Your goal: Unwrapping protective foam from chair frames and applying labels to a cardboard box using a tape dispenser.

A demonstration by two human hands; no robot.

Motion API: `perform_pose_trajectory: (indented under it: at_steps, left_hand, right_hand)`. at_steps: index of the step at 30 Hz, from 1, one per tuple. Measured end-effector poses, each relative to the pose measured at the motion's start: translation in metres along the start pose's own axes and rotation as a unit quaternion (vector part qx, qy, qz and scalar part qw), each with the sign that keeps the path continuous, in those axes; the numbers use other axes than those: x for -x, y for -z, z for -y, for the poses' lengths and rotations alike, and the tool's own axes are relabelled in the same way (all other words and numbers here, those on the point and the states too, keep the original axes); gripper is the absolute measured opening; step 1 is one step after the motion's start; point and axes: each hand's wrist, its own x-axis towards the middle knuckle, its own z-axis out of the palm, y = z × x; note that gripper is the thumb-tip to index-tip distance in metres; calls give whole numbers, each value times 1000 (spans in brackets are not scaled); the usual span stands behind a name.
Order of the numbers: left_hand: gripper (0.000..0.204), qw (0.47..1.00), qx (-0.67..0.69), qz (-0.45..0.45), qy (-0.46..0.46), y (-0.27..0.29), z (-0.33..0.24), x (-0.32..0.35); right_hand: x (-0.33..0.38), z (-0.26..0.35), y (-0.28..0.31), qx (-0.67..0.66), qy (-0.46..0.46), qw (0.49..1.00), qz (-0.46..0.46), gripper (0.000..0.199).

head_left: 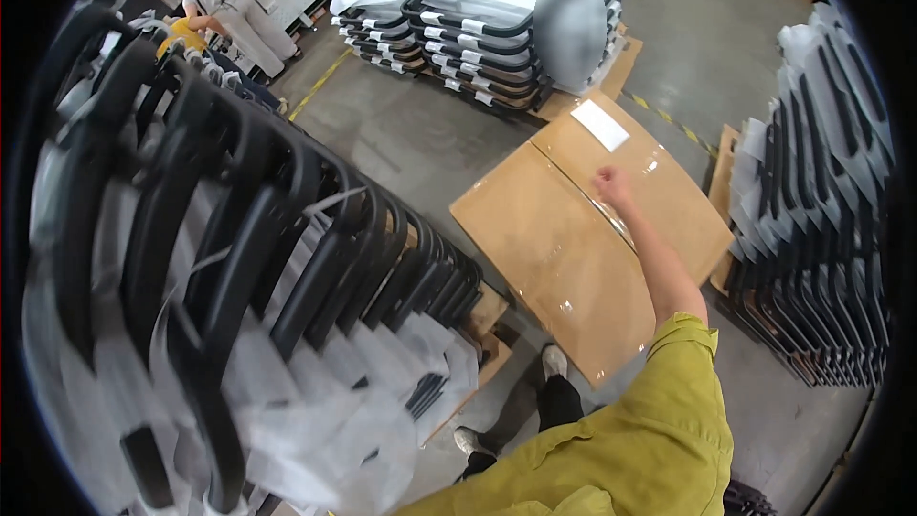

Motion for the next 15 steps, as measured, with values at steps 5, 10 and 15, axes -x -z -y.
perform_pose_trajectory:
  at_steps: [5, 10, 15]
  left_hand:
    - [28, 1000, -21, 3, -6, -25, 14, 13]
    - [28, 999, -39, 27, 3, -32, 35, 0]
    - [28, 997, -54, 46, 22, 9, 39, -31]
  right_hand:
    - [-98, -31, -4, 152, 56, 969, -185, 52]
    - [-133, -29, -9, 250, 1, 938, -241, 54]
    - [-121, -2, -4, 315, -112, 924, -183, 49]
